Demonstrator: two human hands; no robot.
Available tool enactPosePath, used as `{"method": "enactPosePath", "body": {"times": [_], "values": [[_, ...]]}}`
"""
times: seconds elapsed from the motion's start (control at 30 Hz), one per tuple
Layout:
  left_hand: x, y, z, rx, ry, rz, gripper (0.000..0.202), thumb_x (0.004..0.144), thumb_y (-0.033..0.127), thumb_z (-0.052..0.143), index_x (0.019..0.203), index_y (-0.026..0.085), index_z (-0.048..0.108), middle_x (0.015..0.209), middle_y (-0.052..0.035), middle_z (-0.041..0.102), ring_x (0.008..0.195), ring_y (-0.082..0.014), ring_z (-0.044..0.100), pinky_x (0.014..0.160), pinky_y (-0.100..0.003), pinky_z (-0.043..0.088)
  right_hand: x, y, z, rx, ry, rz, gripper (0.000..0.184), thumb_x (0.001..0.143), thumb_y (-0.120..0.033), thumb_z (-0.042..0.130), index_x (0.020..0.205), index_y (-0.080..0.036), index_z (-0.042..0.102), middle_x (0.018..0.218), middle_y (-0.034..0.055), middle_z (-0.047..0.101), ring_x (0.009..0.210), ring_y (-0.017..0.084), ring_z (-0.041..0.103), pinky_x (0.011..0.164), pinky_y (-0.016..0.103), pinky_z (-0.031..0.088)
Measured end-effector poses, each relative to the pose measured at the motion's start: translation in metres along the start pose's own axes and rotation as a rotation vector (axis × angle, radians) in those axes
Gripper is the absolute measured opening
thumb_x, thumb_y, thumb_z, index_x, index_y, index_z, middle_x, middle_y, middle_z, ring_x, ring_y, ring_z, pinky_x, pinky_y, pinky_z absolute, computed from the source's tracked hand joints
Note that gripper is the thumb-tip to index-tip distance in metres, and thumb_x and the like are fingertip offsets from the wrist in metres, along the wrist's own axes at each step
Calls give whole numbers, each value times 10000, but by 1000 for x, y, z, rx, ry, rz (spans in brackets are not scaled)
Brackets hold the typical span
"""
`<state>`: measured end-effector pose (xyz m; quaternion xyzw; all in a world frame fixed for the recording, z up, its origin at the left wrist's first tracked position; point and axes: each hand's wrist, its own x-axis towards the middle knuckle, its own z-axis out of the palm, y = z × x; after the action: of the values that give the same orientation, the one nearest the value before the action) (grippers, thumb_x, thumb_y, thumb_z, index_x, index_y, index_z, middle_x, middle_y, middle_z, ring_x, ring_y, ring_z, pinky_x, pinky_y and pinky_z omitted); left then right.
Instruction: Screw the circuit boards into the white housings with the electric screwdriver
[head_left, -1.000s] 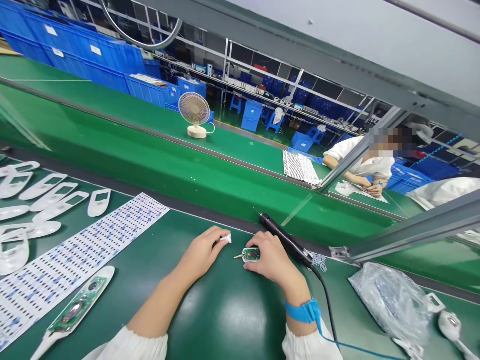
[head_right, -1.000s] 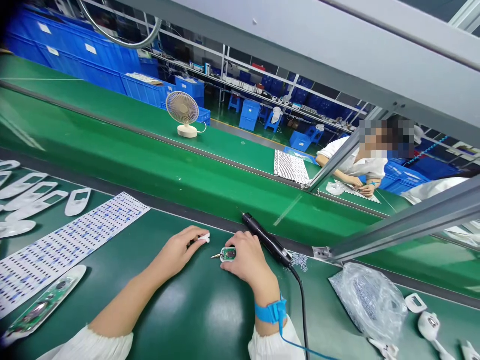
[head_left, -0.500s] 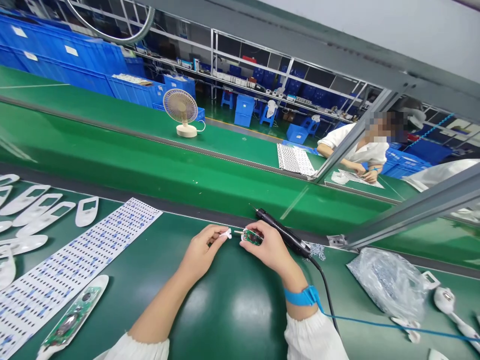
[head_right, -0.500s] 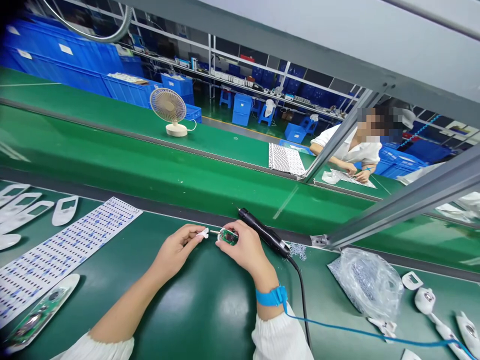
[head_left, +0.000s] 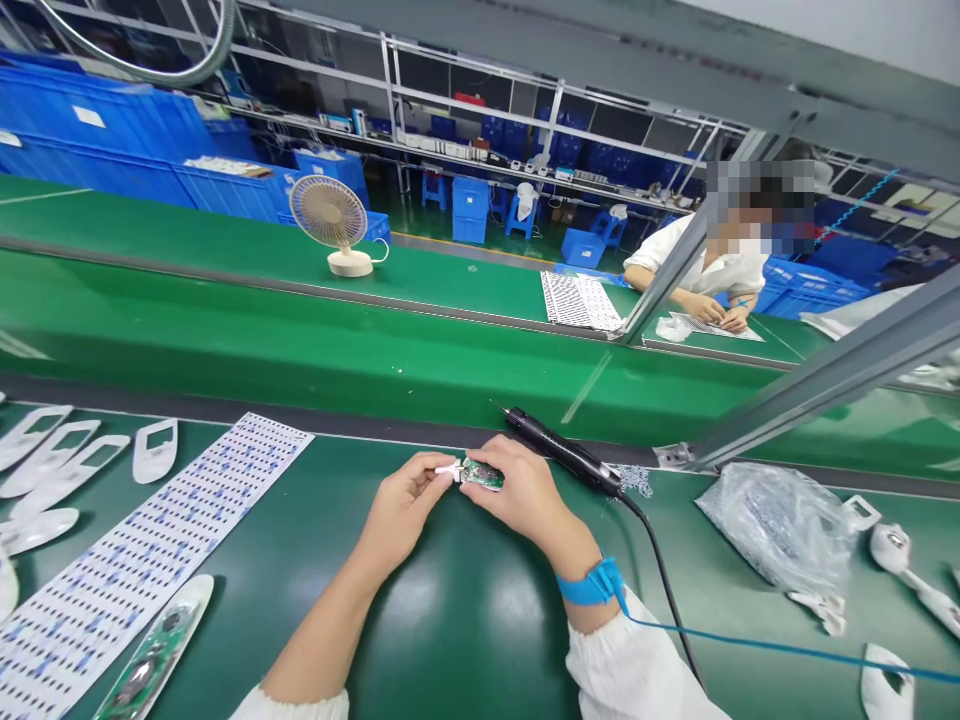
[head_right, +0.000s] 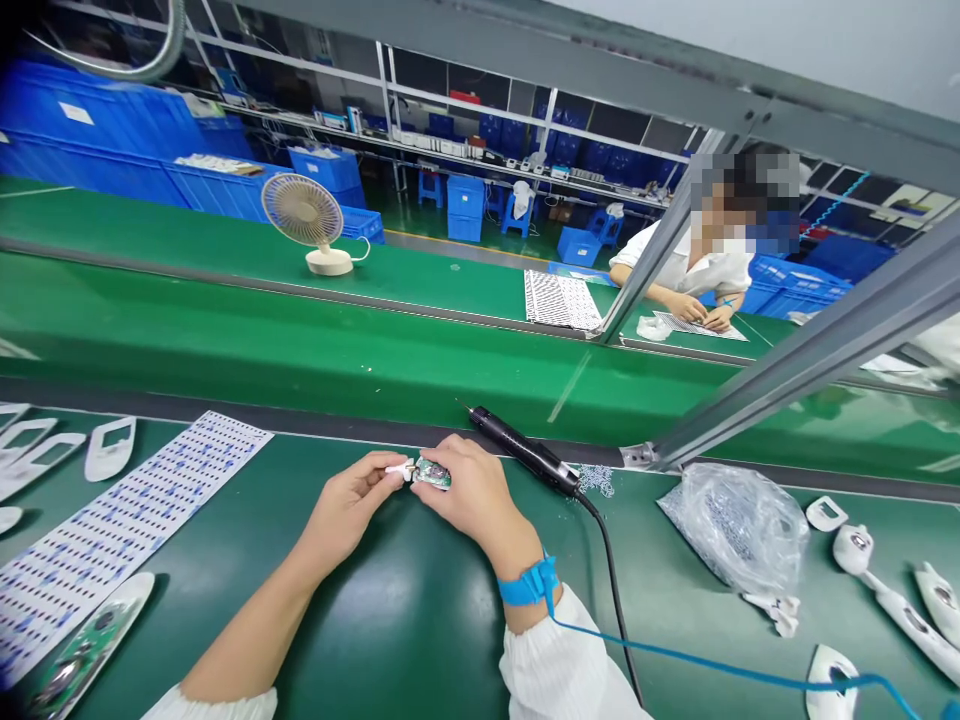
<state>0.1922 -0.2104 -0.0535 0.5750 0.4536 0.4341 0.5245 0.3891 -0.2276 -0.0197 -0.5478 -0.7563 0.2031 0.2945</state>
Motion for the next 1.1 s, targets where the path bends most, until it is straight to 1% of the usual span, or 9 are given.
{"method": "enactPosePath", "body": {"times": [0.1, 0.17, 0.27, 0.37, 0.5, 0.67, 0.77, 0.93, 1.1], "values": [[1, -3, -1, -113, 19, -102, 406, 789, 501, 771, 1046, 191, 722, 906, -61, 727, 821, -196, 671, 794, -329, 557, 1, -1, 2, 2, 11, -7, 354, 859, -366, 727, 1200, -278, 702, 1077, 41, 700, 1005, 229, 649, 863, 342, 484], [2, -4, -1, -168, 32, -124, 434, 763, 496, 800, 1052, 183, 714, 906, -62, 727, 809, -189, 666, 800, -331, 561, 1, -2, 4, 15, 21, -15, 357, 858, -371, 729, 1202, -279, 703, 1066, 40, 697, 999, 227, 648, 850, 338, 484], [3, -5, -2, -178, 23, -134, 427, 751, 471, 821, 1048, 183, 714, 935, -65, 730, 842, -188, 667, 820, -320, 556, 1, -3, 5, 34, 42, -26, 341, 868, -373, 717, 1196, -280, 704, 1052, 38, 691, 992, 221, 647, 839, 331, 483], [2, -6, -2, -174, 16, -127, 396, 768, 470, 808, 1026, 182, 723, 960, -70, 731, 857, -191, 665, 827, -318, 554, 0, -3, 6, 24, 49, -29, 334, 874, -366, 709, 1198, -287, 701, 1049, 44, 687, 994, 223, 643, 840, 330, 482], [1, -7, -2, -179, 27, -119, 378, 767, 454, 815, 1020, 190, 722, 946, -51, 724, 829, -170, 651, 802, -291, 548, 0, -4, 8, 5, 49, -40, 350, 870, -361, 718, 1211, -286, 687, 1066, 52, 687, 994, 231, 635, 855, 340, 479], [1, -6, -2, -236, 75, -128, 394, 760, 435, 830, 1054, 206, 704, 890, -15, 701, 763, -129, 625, 752, -250, 526, 0, -9, 7, 46, 72, -50, 332, 874, -338, 727, 1191, -290, 640, 1114, 41, 676, 1023, 229, 638, 850, 332, 472], [1, -5, -2, -252, 88, -142, 405, 751, 433, 838, 1051, 199, 699, 877, -13, 695, 761, -128, 625, 752, -251, 523, -1, -11, 8, 57, 67, -47, 264, 885, -341, 720, 1132, -298, 639, 1102, 27, 670, 993, 215, 651, 813, 314, 469], [1, -4, 0, -264, 121, -138, 421, 717, 443, 853, 1013, 185, 701, 875, -24, 705, 770, -144, 638, 759, -273, 535, -1, -9, 10, 66, 82, -46, 278, 880, -320, 729, 1140, -299, 634, 1127, 17, 664, 997, 200, 652, 800, 296, 462], [2, -4, 1, -298, 122, -154, 427, 704, 435, 868, 1008, 188, 698, 886, -19, 713, 777, -132, 637, 768, -256, 531, -1, -10, 8, 53, 60, -38, 216, 902, -339, 706, 1110, -305, 660, 1143, 6, 656, 917, 167, 658, 762, 275, 452]]}}
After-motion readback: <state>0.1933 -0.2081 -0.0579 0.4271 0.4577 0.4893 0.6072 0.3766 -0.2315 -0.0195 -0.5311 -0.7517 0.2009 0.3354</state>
